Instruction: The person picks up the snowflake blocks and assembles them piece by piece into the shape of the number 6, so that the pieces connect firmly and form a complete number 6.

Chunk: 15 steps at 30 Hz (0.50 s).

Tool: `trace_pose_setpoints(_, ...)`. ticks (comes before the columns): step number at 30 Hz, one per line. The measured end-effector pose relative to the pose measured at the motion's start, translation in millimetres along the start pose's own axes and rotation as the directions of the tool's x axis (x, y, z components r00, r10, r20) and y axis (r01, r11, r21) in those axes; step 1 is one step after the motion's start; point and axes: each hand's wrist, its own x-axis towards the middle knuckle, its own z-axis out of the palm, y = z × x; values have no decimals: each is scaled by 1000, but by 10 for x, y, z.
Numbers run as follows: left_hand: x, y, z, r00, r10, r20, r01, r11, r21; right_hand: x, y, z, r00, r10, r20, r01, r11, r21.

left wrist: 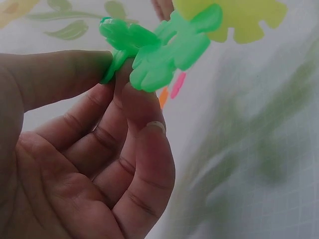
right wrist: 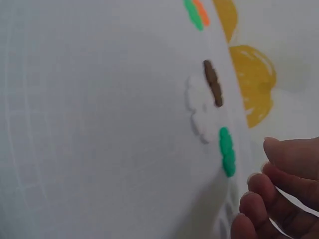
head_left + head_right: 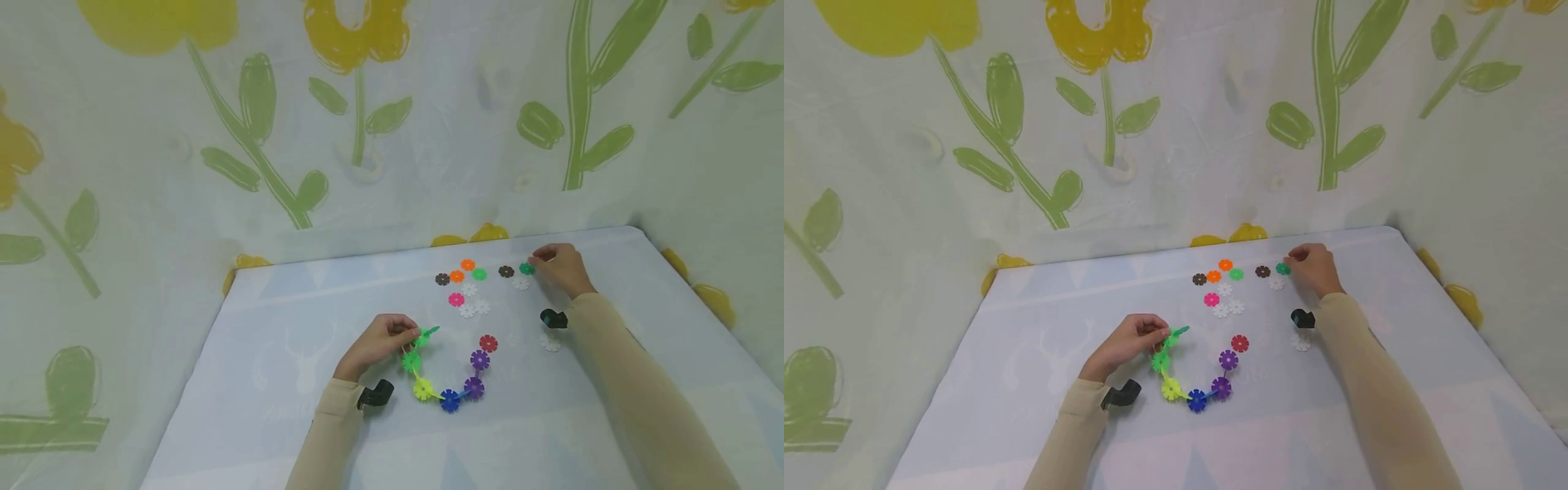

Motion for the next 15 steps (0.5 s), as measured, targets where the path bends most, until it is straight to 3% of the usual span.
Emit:
trace_pose_setpoints(3, 4, -8, -1, 1000, -5, 1, 5, 1000, 3, 52, 66, 24, 998, 39, 42, -38, 999, -26)
trace_pose_setpoints(10, 3, 13, -5, 1000, -1, 10, 0, 1000, 9, 60, 67, 62, 998, 10, 60, -4, 994, -108)
trace_pose_setpoints(15, -15, 25, -9, 1000, -5, 13, 5, 1000, -2, 56, 24, 70, 996, 30, 82, -19, 991, -129)
